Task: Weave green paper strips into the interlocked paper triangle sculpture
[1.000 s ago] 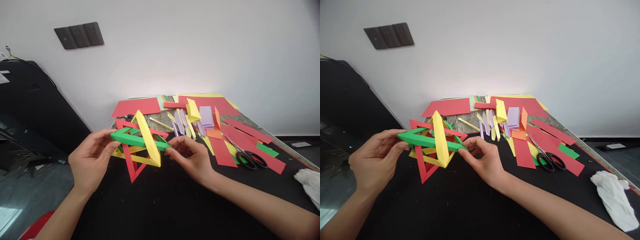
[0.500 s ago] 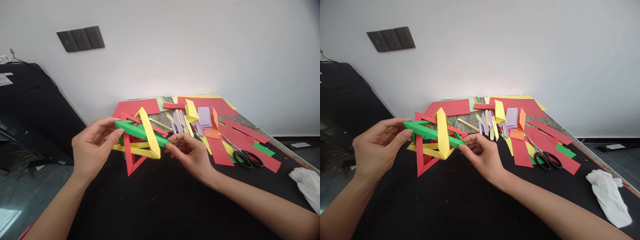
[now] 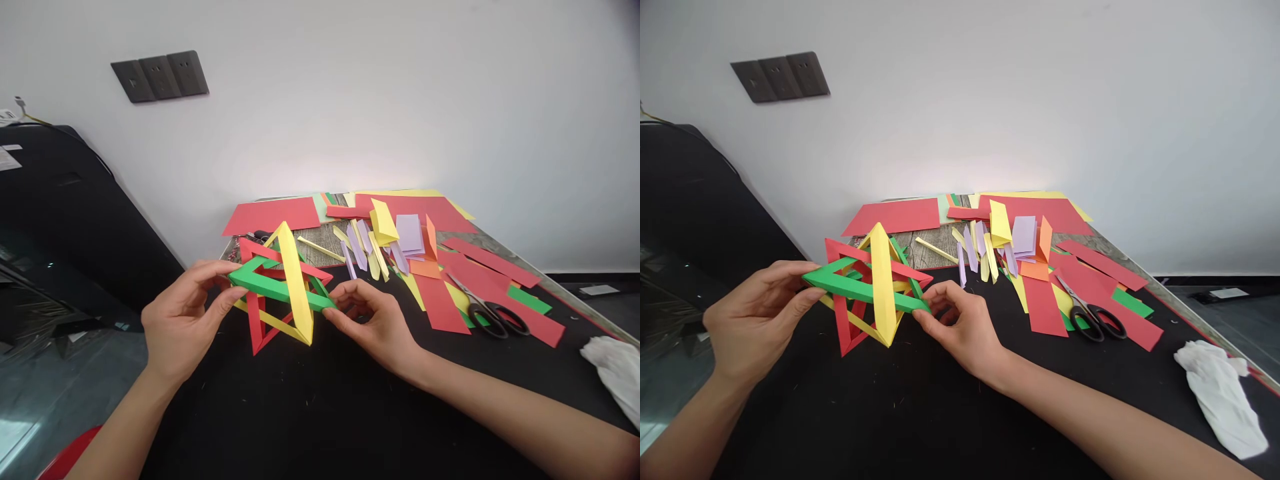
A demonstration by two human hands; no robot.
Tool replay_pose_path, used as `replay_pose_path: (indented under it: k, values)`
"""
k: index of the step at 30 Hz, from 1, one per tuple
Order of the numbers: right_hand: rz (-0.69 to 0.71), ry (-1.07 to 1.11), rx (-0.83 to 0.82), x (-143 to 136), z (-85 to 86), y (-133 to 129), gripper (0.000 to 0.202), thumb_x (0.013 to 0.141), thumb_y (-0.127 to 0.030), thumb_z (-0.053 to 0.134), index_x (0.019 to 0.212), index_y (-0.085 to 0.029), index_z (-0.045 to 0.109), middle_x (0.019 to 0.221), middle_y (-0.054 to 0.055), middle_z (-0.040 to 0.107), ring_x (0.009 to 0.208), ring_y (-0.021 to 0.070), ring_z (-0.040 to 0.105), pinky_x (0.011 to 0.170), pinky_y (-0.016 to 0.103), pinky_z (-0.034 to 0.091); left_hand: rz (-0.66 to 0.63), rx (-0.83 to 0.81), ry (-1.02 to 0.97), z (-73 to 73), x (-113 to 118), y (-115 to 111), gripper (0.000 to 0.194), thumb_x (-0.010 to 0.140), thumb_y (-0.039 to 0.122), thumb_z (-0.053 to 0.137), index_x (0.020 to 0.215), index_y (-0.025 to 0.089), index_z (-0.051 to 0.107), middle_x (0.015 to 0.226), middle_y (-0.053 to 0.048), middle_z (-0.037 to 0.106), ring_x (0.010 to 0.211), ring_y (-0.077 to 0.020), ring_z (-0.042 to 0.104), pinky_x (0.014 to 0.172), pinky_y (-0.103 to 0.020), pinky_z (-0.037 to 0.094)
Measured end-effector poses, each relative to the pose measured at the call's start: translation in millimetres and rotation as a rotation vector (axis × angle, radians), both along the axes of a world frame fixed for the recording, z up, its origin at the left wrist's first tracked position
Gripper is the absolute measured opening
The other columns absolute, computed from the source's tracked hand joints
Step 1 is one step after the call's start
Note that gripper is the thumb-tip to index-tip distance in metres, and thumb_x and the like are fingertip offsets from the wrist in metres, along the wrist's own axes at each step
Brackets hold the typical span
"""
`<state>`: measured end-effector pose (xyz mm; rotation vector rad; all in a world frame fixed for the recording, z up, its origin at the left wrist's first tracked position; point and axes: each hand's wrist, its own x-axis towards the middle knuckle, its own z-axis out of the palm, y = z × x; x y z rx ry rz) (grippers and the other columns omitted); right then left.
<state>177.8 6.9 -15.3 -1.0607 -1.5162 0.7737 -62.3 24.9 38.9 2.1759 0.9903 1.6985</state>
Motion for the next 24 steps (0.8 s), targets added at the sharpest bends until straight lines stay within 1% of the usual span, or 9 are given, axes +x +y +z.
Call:
replay_pose_path:
  k: [3, 8, 12, 18, 24]
  values:
    - [-0.005, -0.006, 0.020, 2.7, -0.2, 2.2, 0.017, 0.076, -0.031, 0.070, 0.085, -0.020, 0.061, 0.071, 0.000, 0.065, 0.063, 0.0133, 0.062, 0.052, 0.022, 0.049, -0.014, 0.027, 0.014, -1.6, -0.9, 1.7, 0.037, 0.079, 0.007, 0.070, 0.107, 0.032, 0.070, 0.094, 0.004, 0.067, 0.080, -0.0105, 0.063, 0.073, -0.024, 0.057]
    - [-0.043, -0.026, 0.021, 5.1, -1.1, 7.8, 0.017, 0.075, -0.031, 0.071, 0.084, -0.020, 0.062, 0.072, 0.000, 0.064, 0.063, 0.0131, 0.061, 0.052, 0.023, 0.049, -0.001, 0.044, 0.029, -9.8, -2.6, 4.5, 0.039, 0.077, 0.005, 0.071, 0.107, 0.030, 0.070, 0.097, 0.004, 0.068, 0.085, -0.0092, 0.063, 0.077, -0.021, 0.056]
    - [-0.066, -0.036, 0.030, 6.7, -1.5, 10.4, 0.016, 0.075, -0.031, 0.070, 0.084, -0.020, 0.063, 0.073, 0.001, 0.065, 0.064, 0.0134, 0.061, 0.053, 0.023, 0.049, 0.010, 0.062, 0.032, -16.1, -4.3, 2.7, 0.039, 0.076, 0.004, 0.072, 0.105, 0.031, 0.070, 0.096, 0.005, 0.069, 0.089, -0.0106, 0.065, 0.082, -0.023, 0.056]
    - [-0.062, -0.062, 0.037, 6.6, -4.4, 9.1, 0.016, 0.077, -0.032, 0.069, 0.085, -0.020, 0.063, 0.074, 0.001, 0.065, 0.064, 0.0135, 0.060, 0.053, 0.024, 0.048, 0.000, 0.010, 0.012, -17.0, -3.5, 1.1, 0.038, 0.079, 0.009, 0.071, 0.109, 0.032, 0.069, 0.098, 0.003, 0.067, 0.083, -0.0117, 0.064, 0.076, -0.027, 0.056]
    - [0.007, -0.079, 0.027, 3.5, -7.7, 6.5, 0.016, 0.078, -0.031, 0.067, 0.088, -0.020, 0.061, 0.073, 0.001, 0.065, 0.064, 0.0135, 0.062, 0.053, 0.023, 0.050, -0.003, 0.006, 0.030, -18.0, -5.8, 1.8, 0.038, 0.081, 0.011, 0.070, 0.112, 0.032, 0.069, 0.098, 0.001, 0.066, 0.084, -0.0140, 0.063, 0.076, -0.031, 0.053]
